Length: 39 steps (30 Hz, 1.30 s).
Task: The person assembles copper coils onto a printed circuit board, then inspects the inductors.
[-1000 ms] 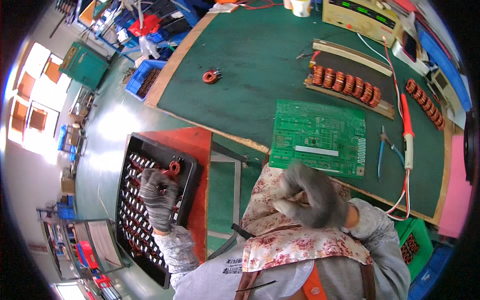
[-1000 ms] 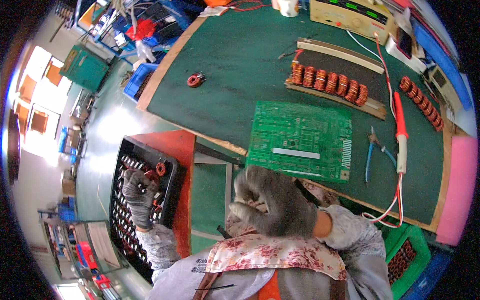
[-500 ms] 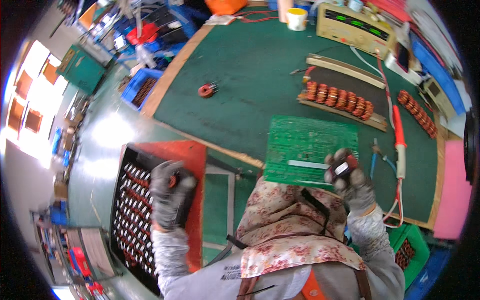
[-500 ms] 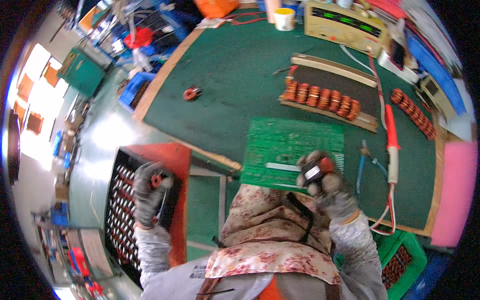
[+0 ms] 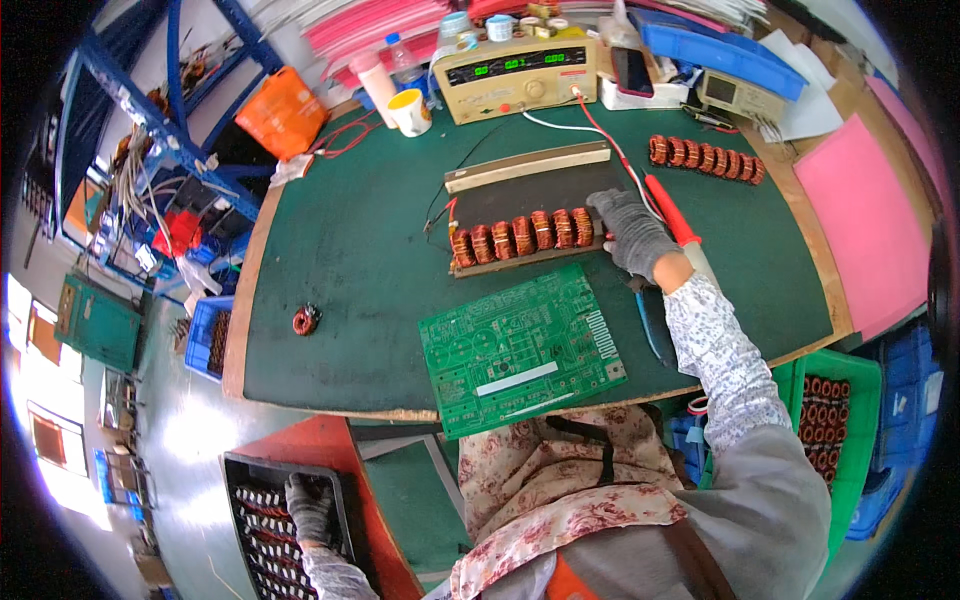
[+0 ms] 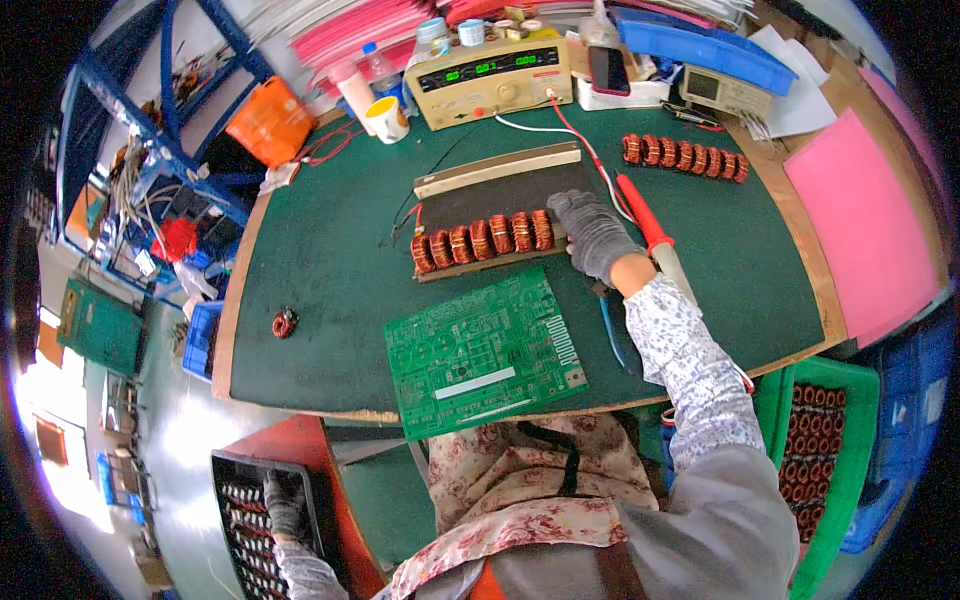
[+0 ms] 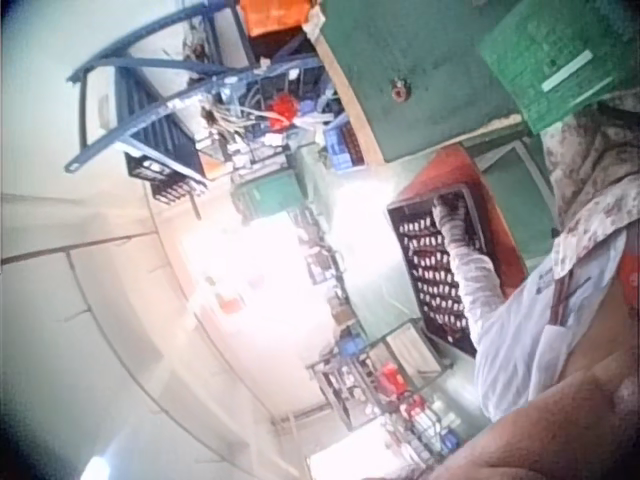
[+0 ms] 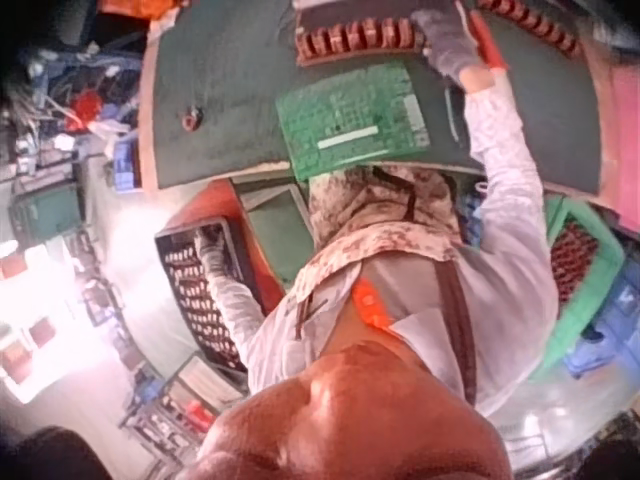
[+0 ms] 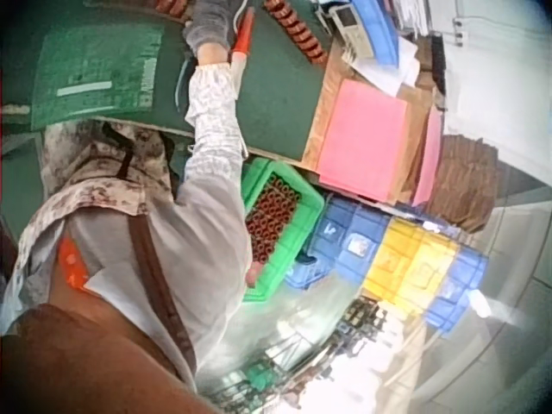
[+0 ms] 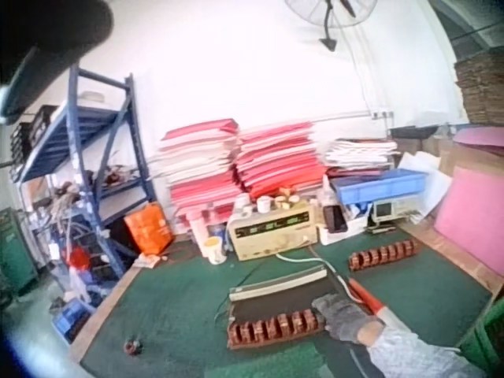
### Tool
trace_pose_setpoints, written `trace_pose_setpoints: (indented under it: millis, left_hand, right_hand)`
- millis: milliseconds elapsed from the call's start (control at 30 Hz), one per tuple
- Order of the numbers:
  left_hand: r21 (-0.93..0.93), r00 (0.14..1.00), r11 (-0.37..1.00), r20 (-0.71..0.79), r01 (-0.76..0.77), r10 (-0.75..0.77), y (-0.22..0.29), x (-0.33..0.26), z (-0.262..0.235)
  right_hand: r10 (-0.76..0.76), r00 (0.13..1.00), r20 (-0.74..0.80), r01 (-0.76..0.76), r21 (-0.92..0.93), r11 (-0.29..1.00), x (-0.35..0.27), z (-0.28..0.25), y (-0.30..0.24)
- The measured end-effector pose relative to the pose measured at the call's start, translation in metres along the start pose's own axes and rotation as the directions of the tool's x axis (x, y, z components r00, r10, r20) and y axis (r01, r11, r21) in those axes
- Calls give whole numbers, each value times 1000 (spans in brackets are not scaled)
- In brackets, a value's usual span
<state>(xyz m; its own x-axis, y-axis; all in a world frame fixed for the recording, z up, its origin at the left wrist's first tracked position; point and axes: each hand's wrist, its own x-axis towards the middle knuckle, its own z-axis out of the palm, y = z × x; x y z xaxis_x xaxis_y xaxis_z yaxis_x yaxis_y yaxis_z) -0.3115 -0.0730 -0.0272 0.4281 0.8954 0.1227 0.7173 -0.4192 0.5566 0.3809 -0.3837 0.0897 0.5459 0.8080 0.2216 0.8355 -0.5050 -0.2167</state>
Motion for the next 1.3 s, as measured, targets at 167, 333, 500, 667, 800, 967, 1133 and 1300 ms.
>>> trace_pose_setpoints:
  millis: [167,333,500,667,800,967,1133,1300]
  left_hand:
    - [-604,919,727,23,327,-394,80,-3,-8]
    - [-24,963,995,-254,-95,86,92,-18,-40]
    - [-193,941,953,-293,-234,171,226,-18,-31]
    - [-400,829,733,-164,-551,534,363,-11,35]
    - [-496,741,614,-92,-614,666,416,-4,82]
    - [-602,807,657,35,-454,589,374,20,137]
    - [-47,788,789,36,-613,615,350,25,162]
    - [21,799,799,61,-601,599,355,21,165]
  right_hand:
    - [34,993,112,-49,135,990,-1,-8,8]
    - [-9,992,-127,34,193,981,-34,-21,-29]
    - [-363,927,95,82,893,442,-92,24,-119]
    - [-524,851,-46,-74,976,-207,-111,64,-220]
    - [-250,966,61,-168,885,-433,-120,27,-198]
    - [76,961,-267,194,840,506,-108,-7,-63]
    - [281,951,-132,-211,390,896,-60,-38,2]
    - [32,988,150,-23,-59,998,-12,-28,17]
